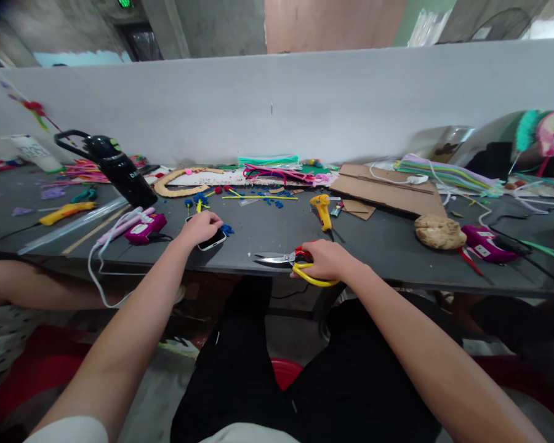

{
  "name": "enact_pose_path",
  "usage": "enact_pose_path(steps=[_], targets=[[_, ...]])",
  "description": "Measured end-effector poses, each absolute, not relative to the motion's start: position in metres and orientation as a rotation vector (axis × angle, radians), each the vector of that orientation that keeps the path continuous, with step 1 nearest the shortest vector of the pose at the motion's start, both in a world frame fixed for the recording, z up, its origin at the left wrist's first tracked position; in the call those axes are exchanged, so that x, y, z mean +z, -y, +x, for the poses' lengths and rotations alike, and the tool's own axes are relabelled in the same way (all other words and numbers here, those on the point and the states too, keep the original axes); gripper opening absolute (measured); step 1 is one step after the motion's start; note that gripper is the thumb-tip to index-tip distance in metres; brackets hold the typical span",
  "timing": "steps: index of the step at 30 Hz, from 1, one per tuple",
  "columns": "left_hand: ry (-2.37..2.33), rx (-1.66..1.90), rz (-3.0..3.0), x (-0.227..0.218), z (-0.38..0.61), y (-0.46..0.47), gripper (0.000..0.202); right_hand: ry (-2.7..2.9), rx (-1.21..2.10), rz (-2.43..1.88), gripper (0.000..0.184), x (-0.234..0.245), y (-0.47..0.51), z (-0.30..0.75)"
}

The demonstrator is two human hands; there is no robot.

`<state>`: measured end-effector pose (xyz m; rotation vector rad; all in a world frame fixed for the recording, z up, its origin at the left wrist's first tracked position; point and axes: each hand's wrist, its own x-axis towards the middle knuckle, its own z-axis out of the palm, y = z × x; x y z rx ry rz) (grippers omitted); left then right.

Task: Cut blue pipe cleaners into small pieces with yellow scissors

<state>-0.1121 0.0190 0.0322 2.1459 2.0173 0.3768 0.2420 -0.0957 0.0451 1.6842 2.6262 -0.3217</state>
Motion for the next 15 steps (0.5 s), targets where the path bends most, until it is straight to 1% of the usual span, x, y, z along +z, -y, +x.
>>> enact_pose_path(steps=[6,9,13,15], targets=[[-2.061,0.379,2.093,0.043,-0.115,-0.014,0.031,-2.659,-0.291,1.708,0.065,0.046,0.098,0.243],[-2.053,0.512,2.082,0.051,-0.114,-0.006,0.039,-2.716,-0.213,1.713,0.066,0.046,0.101,0.244],[-1.797,0.83,2.192,0.058,-0.096,0.019,0.04,-2.73,-0.156,1.69,0.064,0.046,0.103,0.242],[-1.595,0.868,2.253,0.06,-0.081,0.035,0.041,-2.737,-0.141,1.675,0.064,0.048,0.104,0.24]])
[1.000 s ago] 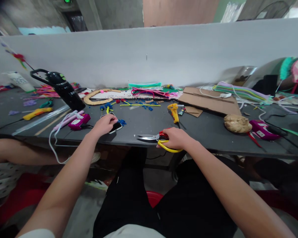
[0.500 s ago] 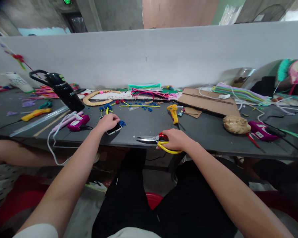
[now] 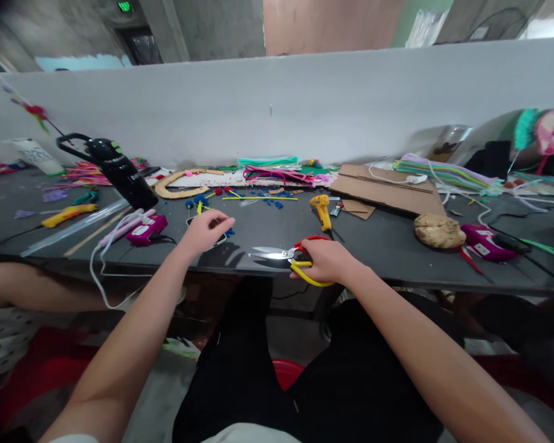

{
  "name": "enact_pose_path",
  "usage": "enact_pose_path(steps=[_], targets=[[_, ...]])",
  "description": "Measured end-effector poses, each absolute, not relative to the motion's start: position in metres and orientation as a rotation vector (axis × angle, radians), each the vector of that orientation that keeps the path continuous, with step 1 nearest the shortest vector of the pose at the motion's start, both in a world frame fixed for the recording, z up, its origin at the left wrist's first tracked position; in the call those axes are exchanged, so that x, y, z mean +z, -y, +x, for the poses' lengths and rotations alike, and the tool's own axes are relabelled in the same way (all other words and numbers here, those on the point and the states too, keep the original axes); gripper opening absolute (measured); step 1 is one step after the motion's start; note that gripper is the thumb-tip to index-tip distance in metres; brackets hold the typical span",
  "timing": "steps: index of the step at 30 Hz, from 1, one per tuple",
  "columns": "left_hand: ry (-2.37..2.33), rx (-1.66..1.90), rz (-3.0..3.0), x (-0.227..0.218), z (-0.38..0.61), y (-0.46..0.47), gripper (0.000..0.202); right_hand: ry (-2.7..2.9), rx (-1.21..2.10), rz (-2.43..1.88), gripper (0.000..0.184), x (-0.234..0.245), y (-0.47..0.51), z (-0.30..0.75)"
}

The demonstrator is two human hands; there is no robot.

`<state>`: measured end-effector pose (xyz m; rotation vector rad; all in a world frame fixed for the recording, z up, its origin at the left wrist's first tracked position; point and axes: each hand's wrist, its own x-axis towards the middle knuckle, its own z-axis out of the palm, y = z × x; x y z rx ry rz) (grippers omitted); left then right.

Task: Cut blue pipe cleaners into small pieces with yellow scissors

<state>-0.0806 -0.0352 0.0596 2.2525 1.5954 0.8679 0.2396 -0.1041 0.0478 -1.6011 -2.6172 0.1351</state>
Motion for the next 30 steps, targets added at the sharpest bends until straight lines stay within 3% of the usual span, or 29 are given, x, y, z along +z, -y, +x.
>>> enact_pose_path(steps=[8,12,16,19,21,24,27,30], targets=[[-1.526,0.632,2.274,0.046,-0.047,0.054,0.057,2.593,0.084,-1.573,0.06,0.051,0.105,0.238],[-1.706,0.675,2.202,0.037,-0.06,0.045,0.043,2.557,0.045,-1.632,0.057,0.053,0.104,0.245],[-1.704,0.833,2.2,0.037,-0.064,0.031,0.048,2.523,0.042,-1.742,0.056,0.055,0.105,0.254],[-1.579,0.938,2.236,0.04,-0.053,0.011,0.032,2.518,0.061,-1.823,0.053,0.055,0.109,0.26],[-1.564,0.874,2.261,0.043,-0.039,-0.008,0.024,2.524,0.087,-1.866,0.049,0.056,0.112,0.261],[-1.68,0.655,2.253,0.045,-0.013,-0.041,0.044,2.5,0.135,-1.921,0.049,0.058,0.116,0.261],[-1.683,0.567,2.277,0.041,0.015,-0.073,0.024,2.474,0.18,-1.945,0.05,0.062,0.119,0.259],[-1.639,0.494,2.305,0.034,0.036,-0.098,0.021,2.451,0.214,-1.955,0.047,0.064,0.12,0.258]])
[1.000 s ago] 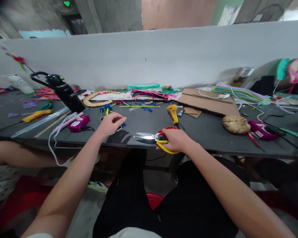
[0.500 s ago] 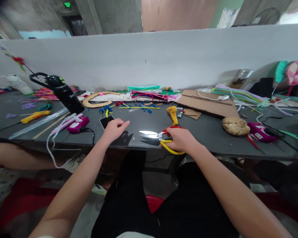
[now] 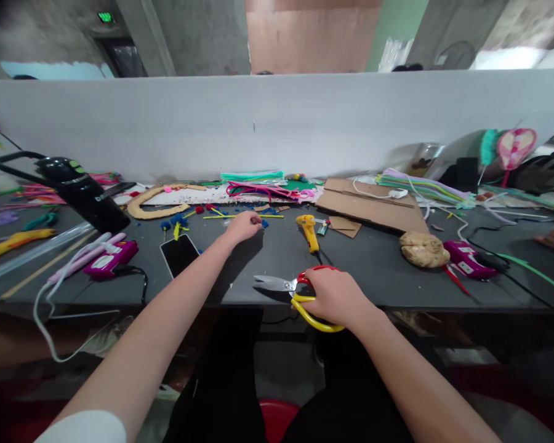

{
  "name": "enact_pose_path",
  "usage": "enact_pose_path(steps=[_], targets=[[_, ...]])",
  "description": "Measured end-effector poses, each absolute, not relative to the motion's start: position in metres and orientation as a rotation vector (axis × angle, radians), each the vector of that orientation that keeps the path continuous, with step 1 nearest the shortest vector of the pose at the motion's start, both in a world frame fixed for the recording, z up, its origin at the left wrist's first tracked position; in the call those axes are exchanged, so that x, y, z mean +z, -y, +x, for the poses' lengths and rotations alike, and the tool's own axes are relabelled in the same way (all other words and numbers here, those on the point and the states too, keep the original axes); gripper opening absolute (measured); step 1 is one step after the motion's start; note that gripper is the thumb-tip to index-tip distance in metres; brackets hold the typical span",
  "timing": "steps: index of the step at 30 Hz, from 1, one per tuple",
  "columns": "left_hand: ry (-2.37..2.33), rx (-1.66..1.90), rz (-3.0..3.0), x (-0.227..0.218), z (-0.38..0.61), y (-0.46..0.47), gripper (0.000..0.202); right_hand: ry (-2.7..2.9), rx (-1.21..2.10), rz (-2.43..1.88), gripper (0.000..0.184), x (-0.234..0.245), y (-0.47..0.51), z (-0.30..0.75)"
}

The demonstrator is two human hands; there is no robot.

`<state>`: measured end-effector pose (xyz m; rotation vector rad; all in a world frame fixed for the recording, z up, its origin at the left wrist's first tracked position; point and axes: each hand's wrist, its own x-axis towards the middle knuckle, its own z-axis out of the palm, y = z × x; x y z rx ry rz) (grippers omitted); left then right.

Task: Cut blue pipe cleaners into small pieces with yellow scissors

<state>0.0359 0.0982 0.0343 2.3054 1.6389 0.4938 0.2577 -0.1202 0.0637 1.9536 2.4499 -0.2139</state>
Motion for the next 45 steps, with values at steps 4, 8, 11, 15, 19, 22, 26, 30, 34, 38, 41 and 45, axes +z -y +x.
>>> enact_pose_path(steps=[4,8,11,15,19,22,26,30,34,38,41,45], targets=[[-1.661,0.417,2.31,0.025,0.051,-0.116,0.022,-2.426,-0.252,1.964,0.044,0.067,0.121,0.257],[-1.673,0.392,2.335,0.02,0.057,-0.119,0.023,-2.418,-0.307,1.963,0.043,0.07,0.122,0.255],[-1.679,0.384,2.345,0.019,0.058,-0.118,0.019,-2.437,-0.326,1.95,0.041,0.07,0.122,0.254],[-1.672,0.4,2.348,0.016,0.056,-0.119,0.014,-2.456,-0.326,1.941,0.04,0.068,0.123,0.254],[-1.626,0.481,2.345,0.01,0.05,-0.123,0.014,-2.478,-0.32,1.933,0.039,0.067,0.124,0.256],[-1.604,0.583,2.31,0.008,0.044,-0.122,0.016,-2.479,-0.31,1.935,0.039,0.069,0.124,0.257],[-1.577,0.761,2.258,0.009,0.036,-0.115,0.016,-2.471,-0.292,1.948,0.042,0.07,0.122,0.257],[-1.519,0.926,2.158,0.012,0.025,-0.096,0.021,-2.423,-0.263,1.996,0.044,0.068,0.116,0.261],[-1.345,1.158,1.959,0.017,0.009,-0.054,0.026,-2.344,-0.257,2.1,0.049,0.064,0.106,0.27],[-1.274,1.292,1.755,0.018,-0.006,0.004,0.021,-2.442,-0.352,2.204,0.051,0.055,0.097,0.277],[-1.245,1.379,1.637,0.015,-0.012,0.041,0.023,-2.626,-0.491,2.204,0.049,0.046,0.093,0.274],[-1.195,1.409,1.4,0.006,-0.013,0.072,0.029,-2.817,-0.596,2.077,0.051,0.034,0.092,0.267]])
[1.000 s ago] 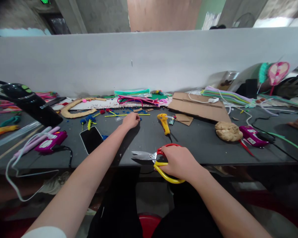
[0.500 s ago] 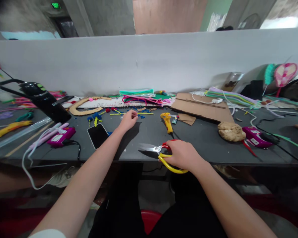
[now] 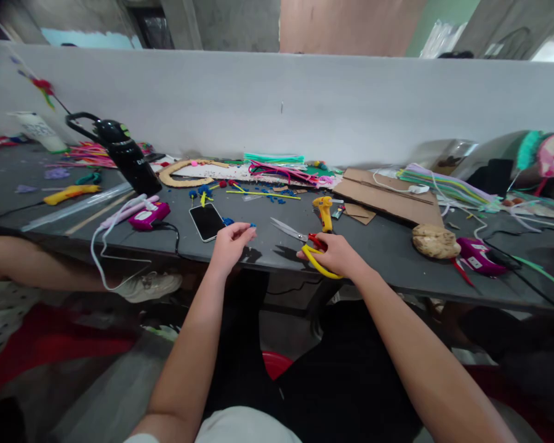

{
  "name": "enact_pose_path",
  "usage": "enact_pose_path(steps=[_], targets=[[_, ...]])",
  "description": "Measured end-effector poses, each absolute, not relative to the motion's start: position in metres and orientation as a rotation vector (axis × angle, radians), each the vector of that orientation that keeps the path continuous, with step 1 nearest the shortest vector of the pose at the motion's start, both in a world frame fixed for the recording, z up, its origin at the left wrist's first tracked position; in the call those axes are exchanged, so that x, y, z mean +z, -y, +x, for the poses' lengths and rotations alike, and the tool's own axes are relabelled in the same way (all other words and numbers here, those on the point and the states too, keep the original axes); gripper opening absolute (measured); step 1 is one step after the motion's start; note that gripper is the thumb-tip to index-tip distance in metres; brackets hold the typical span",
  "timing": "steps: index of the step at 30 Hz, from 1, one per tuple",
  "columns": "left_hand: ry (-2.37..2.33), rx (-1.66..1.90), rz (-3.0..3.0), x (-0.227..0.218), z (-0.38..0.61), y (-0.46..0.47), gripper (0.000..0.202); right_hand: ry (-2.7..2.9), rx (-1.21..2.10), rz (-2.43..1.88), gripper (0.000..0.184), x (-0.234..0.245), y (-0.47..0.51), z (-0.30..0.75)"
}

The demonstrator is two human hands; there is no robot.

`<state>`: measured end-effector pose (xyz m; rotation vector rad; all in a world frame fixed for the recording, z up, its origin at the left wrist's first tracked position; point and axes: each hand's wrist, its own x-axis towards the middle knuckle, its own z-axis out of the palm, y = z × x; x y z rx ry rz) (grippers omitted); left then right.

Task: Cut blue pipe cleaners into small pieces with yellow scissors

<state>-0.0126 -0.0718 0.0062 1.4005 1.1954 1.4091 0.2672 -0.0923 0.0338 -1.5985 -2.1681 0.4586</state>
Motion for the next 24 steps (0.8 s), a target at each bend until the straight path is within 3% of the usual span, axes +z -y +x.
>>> enact_pose_path(steps=[12,21,24], targets=[[-1.134,1.529,1.283,-0.008,-0.004,0.083,0.029,2.158,0.625,-1.541,0.05,0.033,0.105,0.257],[-1.113,1.424,1.407,-0.004,-0.003,0.089,0.029,1.998,0.687,-1.56,0.048,0.023,0.097,0.257],[-1.084,1.405,1.454,-0.002,0.003,0.092,0.025,1.798,0.873,-1.506,0.048,0.022,0.09,0.247]])
